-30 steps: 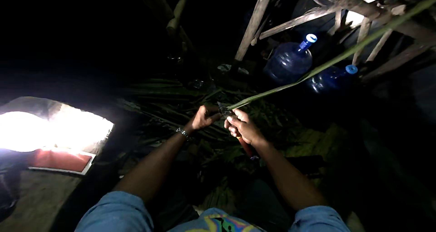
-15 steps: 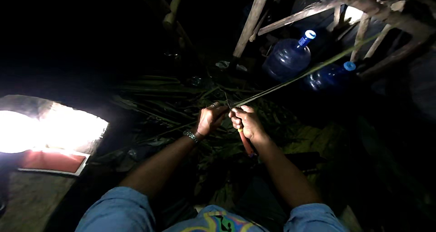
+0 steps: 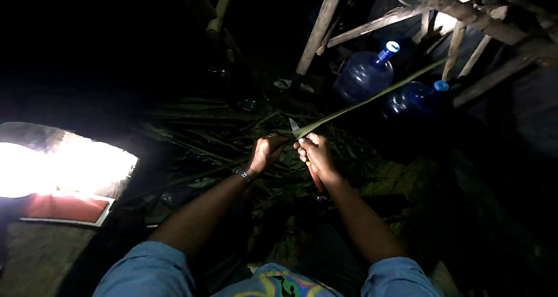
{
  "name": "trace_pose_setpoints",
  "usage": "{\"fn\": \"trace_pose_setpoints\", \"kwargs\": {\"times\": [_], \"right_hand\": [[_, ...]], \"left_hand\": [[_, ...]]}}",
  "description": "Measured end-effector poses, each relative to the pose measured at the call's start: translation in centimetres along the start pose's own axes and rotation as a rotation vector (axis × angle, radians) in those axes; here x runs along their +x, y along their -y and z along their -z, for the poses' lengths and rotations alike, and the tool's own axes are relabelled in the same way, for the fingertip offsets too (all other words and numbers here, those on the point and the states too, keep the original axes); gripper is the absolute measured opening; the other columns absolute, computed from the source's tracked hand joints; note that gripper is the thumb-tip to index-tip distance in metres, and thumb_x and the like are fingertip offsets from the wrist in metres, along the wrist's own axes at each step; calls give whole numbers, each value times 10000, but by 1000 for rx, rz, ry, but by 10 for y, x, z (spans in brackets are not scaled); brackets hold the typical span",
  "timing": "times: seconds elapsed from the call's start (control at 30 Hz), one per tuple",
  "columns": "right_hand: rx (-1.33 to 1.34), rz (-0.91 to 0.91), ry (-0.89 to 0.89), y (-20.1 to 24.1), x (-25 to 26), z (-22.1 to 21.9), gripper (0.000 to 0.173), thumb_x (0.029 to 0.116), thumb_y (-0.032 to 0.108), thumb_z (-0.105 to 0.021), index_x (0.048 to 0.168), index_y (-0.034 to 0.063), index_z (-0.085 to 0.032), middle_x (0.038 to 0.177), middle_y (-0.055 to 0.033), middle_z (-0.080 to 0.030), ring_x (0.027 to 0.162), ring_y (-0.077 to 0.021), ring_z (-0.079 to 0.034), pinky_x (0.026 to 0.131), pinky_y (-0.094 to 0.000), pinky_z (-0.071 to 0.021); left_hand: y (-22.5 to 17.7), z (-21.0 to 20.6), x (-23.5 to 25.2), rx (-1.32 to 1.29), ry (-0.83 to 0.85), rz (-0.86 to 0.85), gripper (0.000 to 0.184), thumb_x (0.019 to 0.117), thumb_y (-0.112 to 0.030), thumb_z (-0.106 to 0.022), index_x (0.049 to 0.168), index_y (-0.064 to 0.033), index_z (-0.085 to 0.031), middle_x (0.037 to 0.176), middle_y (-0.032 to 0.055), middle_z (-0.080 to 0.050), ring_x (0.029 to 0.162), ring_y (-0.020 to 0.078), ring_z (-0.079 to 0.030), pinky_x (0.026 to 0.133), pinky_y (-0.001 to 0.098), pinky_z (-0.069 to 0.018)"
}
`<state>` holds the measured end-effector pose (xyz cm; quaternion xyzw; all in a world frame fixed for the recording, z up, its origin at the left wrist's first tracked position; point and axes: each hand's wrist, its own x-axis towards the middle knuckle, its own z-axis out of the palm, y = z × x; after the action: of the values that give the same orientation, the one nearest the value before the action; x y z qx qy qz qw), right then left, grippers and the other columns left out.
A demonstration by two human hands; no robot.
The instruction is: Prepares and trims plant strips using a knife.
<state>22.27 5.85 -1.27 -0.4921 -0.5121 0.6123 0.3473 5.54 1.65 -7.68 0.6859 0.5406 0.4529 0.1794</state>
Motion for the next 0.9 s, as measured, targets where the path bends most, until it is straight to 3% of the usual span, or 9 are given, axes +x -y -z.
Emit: {"fn": "trace_pose_setpoints", "kwargs": {"times": [0.27, 0.5, 0.67, 0.9], "right_hand": [[149, -46, -127, 16, 8, 21, 116, 1054, -10, -449, 1072, 29, -558, 778, -48, -633, 439, -26, -425, 398, -158, -360], [243, 28, -260, 28, 29, 79, 123, 1055, 25, -455, 1084, 89, -556, 830, -16, -621, 440, -22, -399, 392, -156, -356], [375, 60, -361, 27, 49, 127, 132, 1064, 19, -418, 1105, 88, -522, 861, -16, -616, 449, -21, -406, 392, -157, -355], [468, -25, -584, -7, 72, 179, 111, 1066, 44, -433, 1021, 83, -528, 824, -2, -598, 452, -22, -399, 408, -162, -368]], "left_hand": [[0, 6, 2, 38, 11, -3, 182, 956, -39, -653, 1095, -15, -768, 1017, 167, -743, 914, 308, -725, 869, 520, -570], [29, 19, 6, 117, -42, -8, 234, 948, -36, -634, 1142, -52, -764, 1030, 179, -728, 911, 335, -719, 849, 557, -568], [39, 53, 15, 192, -55, 200, 271, 946, -21, -653, 1198, -52, -745, 1186, 218, -709, 1105, 411, -678, 984, 641, -493], [71, 102, 13, 158, -354, 394, 249, 1001, -50, -600, 1217, 9, -710, 1202, 229, -696, 1129, 359, -673, 1031, 560, -491]]}}
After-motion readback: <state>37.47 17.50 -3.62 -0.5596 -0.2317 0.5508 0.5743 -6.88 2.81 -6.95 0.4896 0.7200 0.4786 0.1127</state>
